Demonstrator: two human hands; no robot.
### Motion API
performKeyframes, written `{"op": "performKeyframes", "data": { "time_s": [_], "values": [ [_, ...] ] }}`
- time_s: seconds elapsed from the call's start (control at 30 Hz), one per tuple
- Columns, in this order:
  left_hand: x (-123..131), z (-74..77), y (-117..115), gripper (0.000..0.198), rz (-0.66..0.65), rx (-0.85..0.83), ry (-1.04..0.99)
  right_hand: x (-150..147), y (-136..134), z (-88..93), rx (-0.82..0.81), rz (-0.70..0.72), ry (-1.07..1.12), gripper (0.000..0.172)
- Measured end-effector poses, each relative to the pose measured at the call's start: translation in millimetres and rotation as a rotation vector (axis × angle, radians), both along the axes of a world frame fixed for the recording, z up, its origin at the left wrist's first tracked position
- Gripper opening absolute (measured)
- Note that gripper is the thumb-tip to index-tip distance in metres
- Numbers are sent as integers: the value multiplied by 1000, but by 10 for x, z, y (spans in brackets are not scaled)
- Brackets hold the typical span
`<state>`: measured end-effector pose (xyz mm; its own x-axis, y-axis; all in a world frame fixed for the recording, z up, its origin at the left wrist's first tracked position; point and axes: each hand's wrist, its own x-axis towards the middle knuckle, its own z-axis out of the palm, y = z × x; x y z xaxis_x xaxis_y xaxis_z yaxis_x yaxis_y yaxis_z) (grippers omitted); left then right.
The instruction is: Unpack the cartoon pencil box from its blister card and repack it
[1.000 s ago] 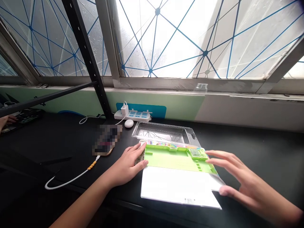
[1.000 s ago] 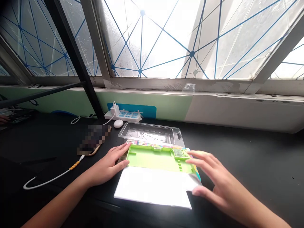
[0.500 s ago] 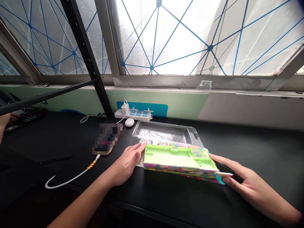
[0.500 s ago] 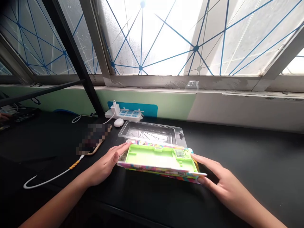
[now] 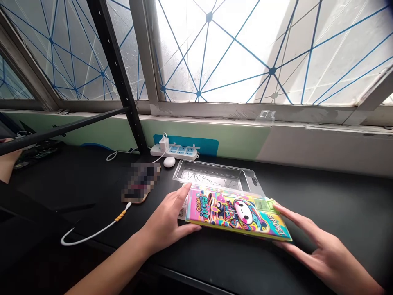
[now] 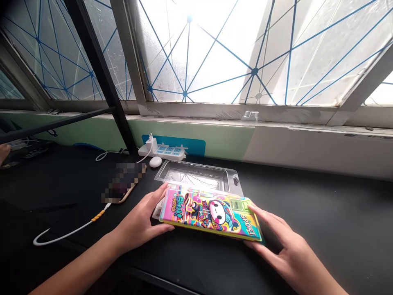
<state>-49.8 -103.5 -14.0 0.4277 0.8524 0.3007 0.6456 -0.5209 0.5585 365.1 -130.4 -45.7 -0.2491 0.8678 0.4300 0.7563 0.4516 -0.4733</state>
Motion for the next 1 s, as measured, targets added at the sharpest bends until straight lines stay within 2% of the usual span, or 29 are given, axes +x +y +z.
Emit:
{"op": "performKeyframes", "data": {
  "time_s": [0.07, 0.13, 0.23, 0.3, 0.4, 0.5, 0.57, 0.63, 0.8, 0.9, 1.0],
  "values": [
    [22, 100, 71, 93, 12, 98, -31, -53, 27, 113, 38, -29, 31, 68],
    [56, 260, 232, 87, 55, 127, -70, -150, 145, 262, 17, -83, 83, 67],
    [119, 490, 587, 93, 146, 60, -113, -353, 468, 462, -39, -135, 181, 66],
    [156, 536, 809, 96, 169, -24, -168, -478, 710, 515, -30, -124, 216, 64],
    [175, 411, 987, 93, 200, -88, -245, -577, 978, 446, -27, -84, 209, 62],
    [158, 223, 989, 89, 215, -177, -193, -571, 1077, 301, -77, -45, 160, 63],
    [146, 163, 953, 86, 225, -213, -141, -533, 1080, 229, -93, -38, 118, 64],
    [147, 164, 925, 86, 204, -219, -123, -482, 1068, 186, -83, -41, 71, 64],
    [197, 208, 900, 85, 192, -190, -20, -346, 1064, 126, -6, 19, -110, 49],
    [235, 197, 867, 80, 195, -190, 86, -336, 1041, 146, 146, 43, -231, 42],
    [303, 206, 810, 67, 258, -59, 171, -455, 922, 236, 363, 141, -263, 36]
  ]
}}
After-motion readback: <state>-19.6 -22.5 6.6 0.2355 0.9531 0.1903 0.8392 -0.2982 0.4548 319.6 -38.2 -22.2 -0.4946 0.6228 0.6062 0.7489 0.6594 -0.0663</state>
